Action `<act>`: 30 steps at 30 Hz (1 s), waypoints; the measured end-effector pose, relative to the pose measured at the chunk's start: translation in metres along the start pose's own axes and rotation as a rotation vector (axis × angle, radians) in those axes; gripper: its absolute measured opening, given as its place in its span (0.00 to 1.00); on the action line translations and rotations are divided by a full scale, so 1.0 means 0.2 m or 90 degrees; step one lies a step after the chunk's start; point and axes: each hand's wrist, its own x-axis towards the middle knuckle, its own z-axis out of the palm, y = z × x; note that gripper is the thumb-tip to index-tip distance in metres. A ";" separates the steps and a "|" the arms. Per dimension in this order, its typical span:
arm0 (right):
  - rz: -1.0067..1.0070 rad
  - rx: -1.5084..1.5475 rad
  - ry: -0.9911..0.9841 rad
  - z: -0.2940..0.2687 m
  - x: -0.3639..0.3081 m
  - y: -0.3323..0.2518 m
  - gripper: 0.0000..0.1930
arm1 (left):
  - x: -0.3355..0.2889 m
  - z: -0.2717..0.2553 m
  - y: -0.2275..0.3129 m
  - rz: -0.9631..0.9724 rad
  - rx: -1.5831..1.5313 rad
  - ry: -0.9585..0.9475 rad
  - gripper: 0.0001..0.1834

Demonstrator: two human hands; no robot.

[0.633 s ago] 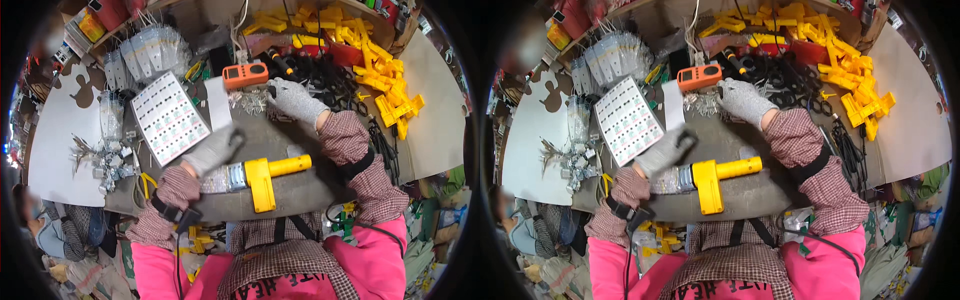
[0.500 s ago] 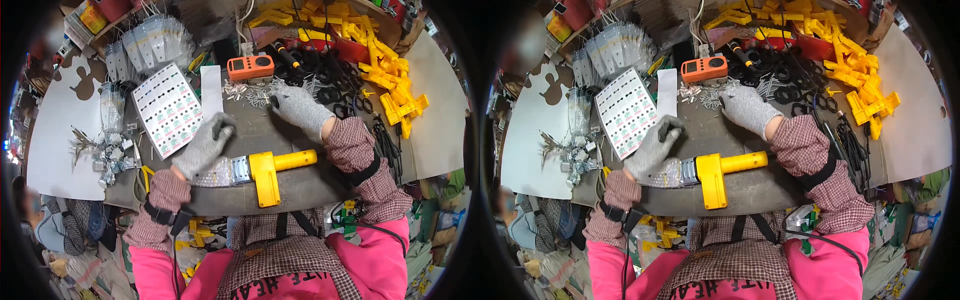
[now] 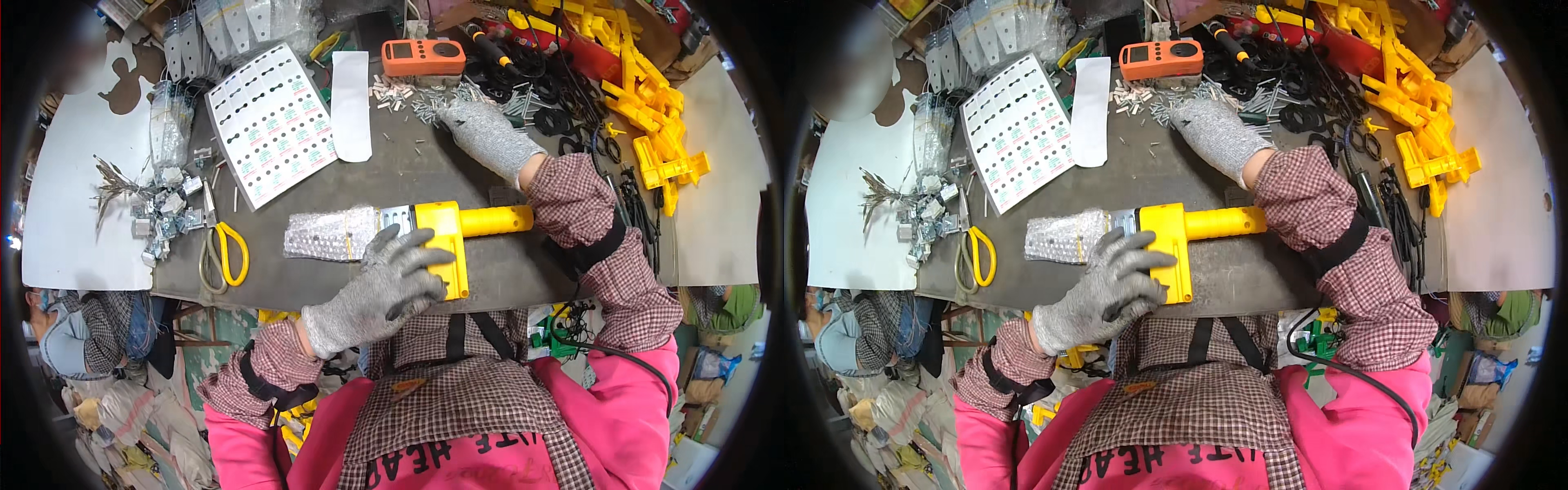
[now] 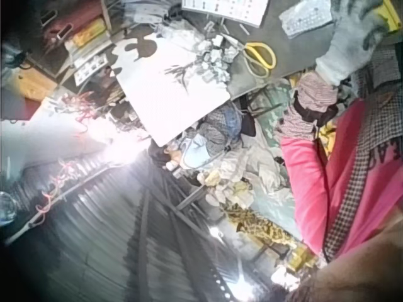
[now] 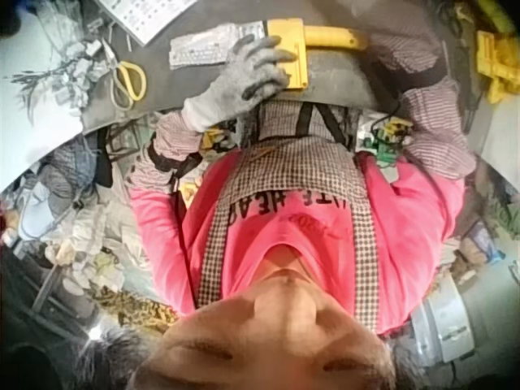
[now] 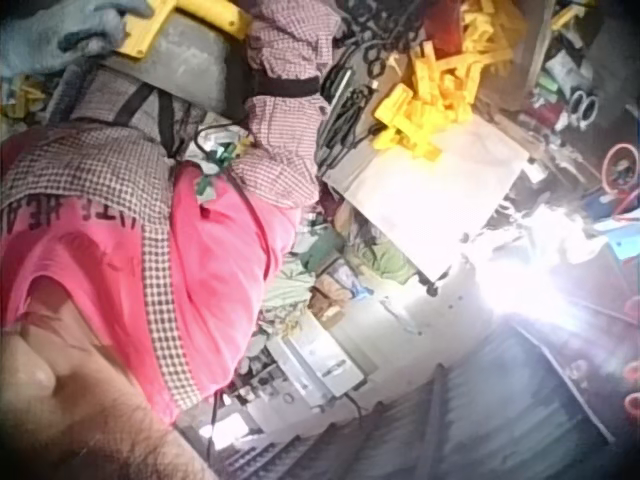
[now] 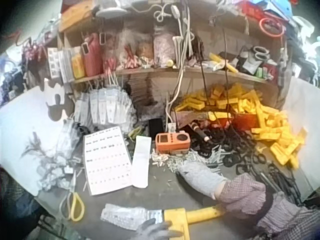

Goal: Assemble a yellow electronic device by installing internal boards, wiring, and soldering components.

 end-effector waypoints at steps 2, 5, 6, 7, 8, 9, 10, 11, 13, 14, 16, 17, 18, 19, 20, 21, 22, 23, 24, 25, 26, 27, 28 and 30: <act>-0.008 0.012 0.019 -0.02 0.00 -0.02 0.14 | -0.03 0.00 0.00 0.050 0.079 0.007 0.15; 0.016 0.050 0.025 -0.07 -0.01 -0.02 0.13 | 0.02 -0.07 -0.02 0.172 0.277 0.058 0.18; 0.019 0.043 0.025 -0.09 -0.01 0.00 0.13 | 0.11 -0.10 -0.08 0.082 0.196 0.092 0.17; 0.055 0.083 0.080 -0.12 -0.03 0.02 0.13 | 0.22 -0.15 -0.18 0.034 0.208 0.177 0.18; 0.089 0.126 0.132 -0.15 -0.06 0.05 0.13 | 0.35 -0.21 -0.20 -0.123 0.201 0.179 0.19; 0.091 0.234 0.103 -0.19 -0.05 0.03 0.11 | 0.41 -0.22 -0.36 -0.128 0.298 0.215 0.18; 0.091 0.378 0.033 -0.28 -0.09 -0.07 0.11 | 0.45 -0.27 -0.45 -0.226 0.329 0.121 0.17; 0.095 0.514 -0.037 -0.41 -0.19 -0.19 0.11 | 0.44 -0.27 -0.55 -0.236 0.364 0.078 0.16; 0.030 0.791 -0.168 -0.47 -0.44 -0.32 0.11 | 0.47 -0.28 -0.60 -0.219 0.394 0.064 0.15; 0.061 0.783 -0.246 -0.47 -0.53 -0.36 0.11 | 0.47 -0.28 -0.63 -0.202 0.423 0.044 0.15; 0.018 0.756 -0.295 -0.41 -0.73 -0.37 0.09 | 0.54 -0.31 -0.56 -0.186 0.421 0.038 0.15; 0.035 0.724 -0.309 -0.40 -0.78 -0.38 0.09 | 0.56 -0.32 -0.54 -0.209 0.377 0.018 0.16; 0.048 0.691 -0.322 -0.39 -0.80 -0.38 0.08 | 0.58 -0.33 -0.54 -0.234 0.336 -0.001 0.16; 0.017 0.699 -0.272 -0.37 -0.80 -0.40 0.07 | 0.55 -0.30 -0.53 -0.234 0.208 0.044 0.16; 0.018 0.699 -0.269 -0.36 -0.80 -0.42 0.07 | 0.53 -0.29 -0.52 -0.199 -0.016 0.025 0.12; -0.023 0.658 -0.213 -0.34 -0.80 -0.42 0.07 | 0.52 -0.26 -0.47 -0.196 -0.181 -0.027 0.11; -0.067 0.616 -0.162 -0.34 -0.80 -0.43 0.07 | 0.49 -0.23 -0.42 -0.194 -0.346 -0.076 0.10; -0.038 0.617 -0.213 -0.35 -0.80 -0.43 0.08 | 0.48 -0.21 -0.40 -0.192 -0.346 -0.080 0.10; -0.046 0.617 -0.212 -0.35 -0.79 -0.44 0.08 | 0.46 -0.20 -0.39 -0.181 -0.355 -0.070 0.10; -0.036 0.609 -0.192 -0.35 -0.79 -0.45 0.08 | 0.44 -0.20 -0.38 -0.169 -0.364 -0.060 0.11; -0.026 0.600 -0.172 -0.35 -0.79 -0.46 0.08 | 0.42 -0.19 -0.38 -0.172 -0.361 -0.056 0.11; -0.029 0.598 -0.171 -0.35 -0.80 -0.47 0.08 | 0.41 -0.20 -0.37 -0.147 -0.339 -0.045 0.10; -0.019 0.578 -0.168 -0.35 -0.80 -0.48 0.09 | 0.41 -0.20 -0.35 -0.121 -0.318 -0.034 0.10; -0.008 0.554 -0.161 -0.35 -0.80 -0.46 0.09 | 0.38 -0.22 -0.35 -0.053 -0.171 -0.038 0.13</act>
